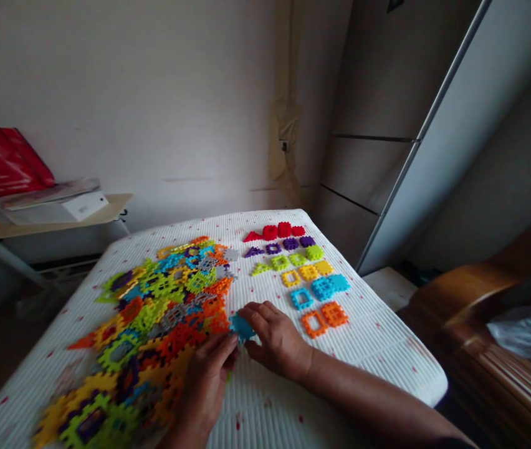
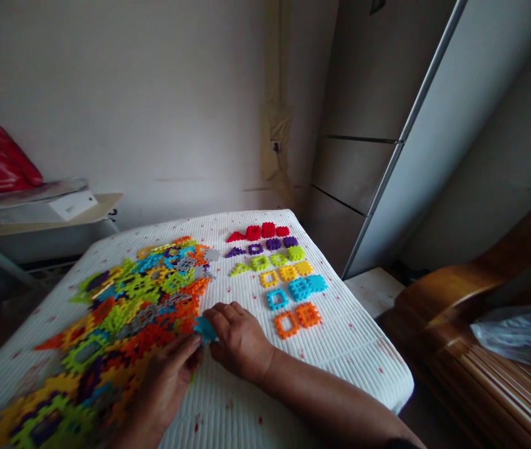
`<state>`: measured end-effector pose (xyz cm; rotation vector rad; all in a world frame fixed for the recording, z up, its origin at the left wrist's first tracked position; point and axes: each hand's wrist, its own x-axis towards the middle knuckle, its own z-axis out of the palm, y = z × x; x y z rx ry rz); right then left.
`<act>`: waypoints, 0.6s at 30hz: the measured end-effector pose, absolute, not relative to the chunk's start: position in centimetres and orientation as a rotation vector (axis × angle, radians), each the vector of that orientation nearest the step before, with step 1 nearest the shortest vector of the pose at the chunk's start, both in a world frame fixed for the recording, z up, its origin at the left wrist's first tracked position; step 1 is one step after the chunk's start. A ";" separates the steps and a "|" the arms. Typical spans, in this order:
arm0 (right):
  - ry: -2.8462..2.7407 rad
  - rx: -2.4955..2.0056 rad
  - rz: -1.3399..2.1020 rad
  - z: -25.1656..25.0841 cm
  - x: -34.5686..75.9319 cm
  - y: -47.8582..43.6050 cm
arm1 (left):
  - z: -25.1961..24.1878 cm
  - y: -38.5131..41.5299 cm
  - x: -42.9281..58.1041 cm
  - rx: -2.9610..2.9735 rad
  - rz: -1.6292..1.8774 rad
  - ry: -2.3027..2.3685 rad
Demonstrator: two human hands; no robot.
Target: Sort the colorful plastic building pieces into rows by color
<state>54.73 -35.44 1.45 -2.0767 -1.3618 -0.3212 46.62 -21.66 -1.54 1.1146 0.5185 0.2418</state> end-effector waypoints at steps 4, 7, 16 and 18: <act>-1.376 -2.087 -0.354 3.3 58.6 -40.0 | -1.9 -21.5 46.4 1.191 0.259 0.519; -1.278 -2.269 -0.397 5.2 62.9 -45.9 | -1.9 -21.3 46.5 1.163 0.251 0.529; -1.019 -2.739 -0.062 3.8 69.2 -55.4 | -2.0 -21.1 46.8 1.146 0.263 0.530; -1.025 -2.741 -0.047 3.0 69.4 -55.3 | -2.0 -21.1 46.8 1.146 0.262 0.540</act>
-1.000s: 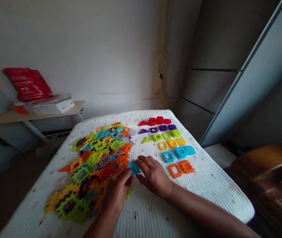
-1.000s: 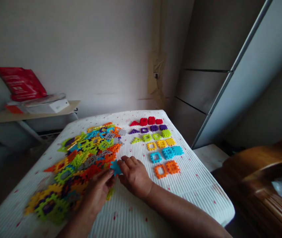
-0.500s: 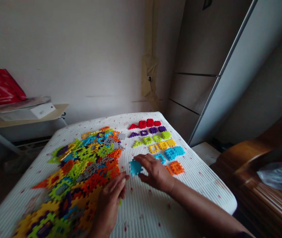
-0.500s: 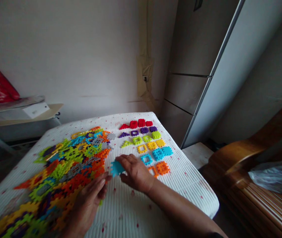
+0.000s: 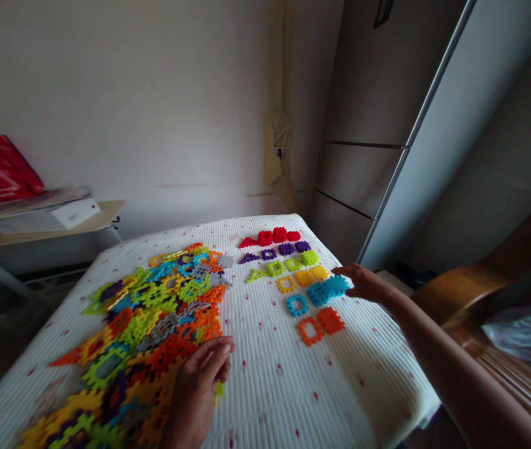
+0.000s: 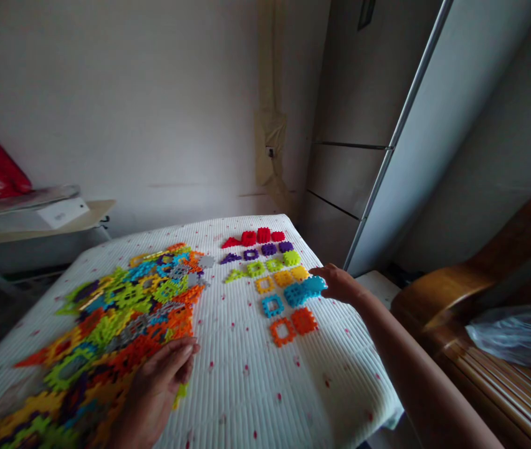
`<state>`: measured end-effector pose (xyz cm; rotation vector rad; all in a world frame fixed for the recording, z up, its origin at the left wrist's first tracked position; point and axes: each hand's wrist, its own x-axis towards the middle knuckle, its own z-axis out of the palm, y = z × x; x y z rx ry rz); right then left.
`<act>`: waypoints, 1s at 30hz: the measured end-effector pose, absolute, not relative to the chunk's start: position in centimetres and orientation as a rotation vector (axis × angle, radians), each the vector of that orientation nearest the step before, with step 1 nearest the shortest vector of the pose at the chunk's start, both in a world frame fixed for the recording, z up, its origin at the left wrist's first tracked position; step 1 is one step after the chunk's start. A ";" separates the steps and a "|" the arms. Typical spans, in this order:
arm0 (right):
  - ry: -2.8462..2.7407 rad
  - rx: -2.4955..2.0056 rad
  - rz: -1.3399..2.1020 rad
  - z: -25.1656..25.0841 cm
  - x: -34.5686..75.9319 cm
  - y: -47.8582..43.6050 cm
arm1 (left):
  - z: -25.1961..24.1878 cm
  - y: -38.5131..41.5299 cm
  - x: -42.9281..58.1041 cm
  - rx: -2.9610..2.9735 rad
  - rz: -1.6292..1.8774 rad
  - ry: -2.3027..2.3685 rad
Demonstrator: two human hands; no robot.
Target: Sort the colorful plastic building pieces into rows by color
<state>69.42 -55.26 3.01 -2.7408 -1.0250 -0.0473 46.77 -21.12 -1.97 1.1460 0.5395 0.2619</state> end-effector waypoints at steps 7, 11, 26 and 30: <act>-0.988 -2.766 0.049 2.4 69.9 -54.6 | -1.5 -21.2 46.7 1.153 0.256 0.552; -1.003 -2.750 0.042 1.9 70.2 -54.7 | -1.2 -21.2 46.7 1.176 0.263 0.553; -1.253 -2.463 -0.320 2.5 66.4 -49.7 | 3.5 -17.0 45.6 1.691 0.501 0.454; -1.512 -2.245 -0.193 3.4 59.9 -42.5 | 5.2 -8.6 46.5 2.171 0.701 0.700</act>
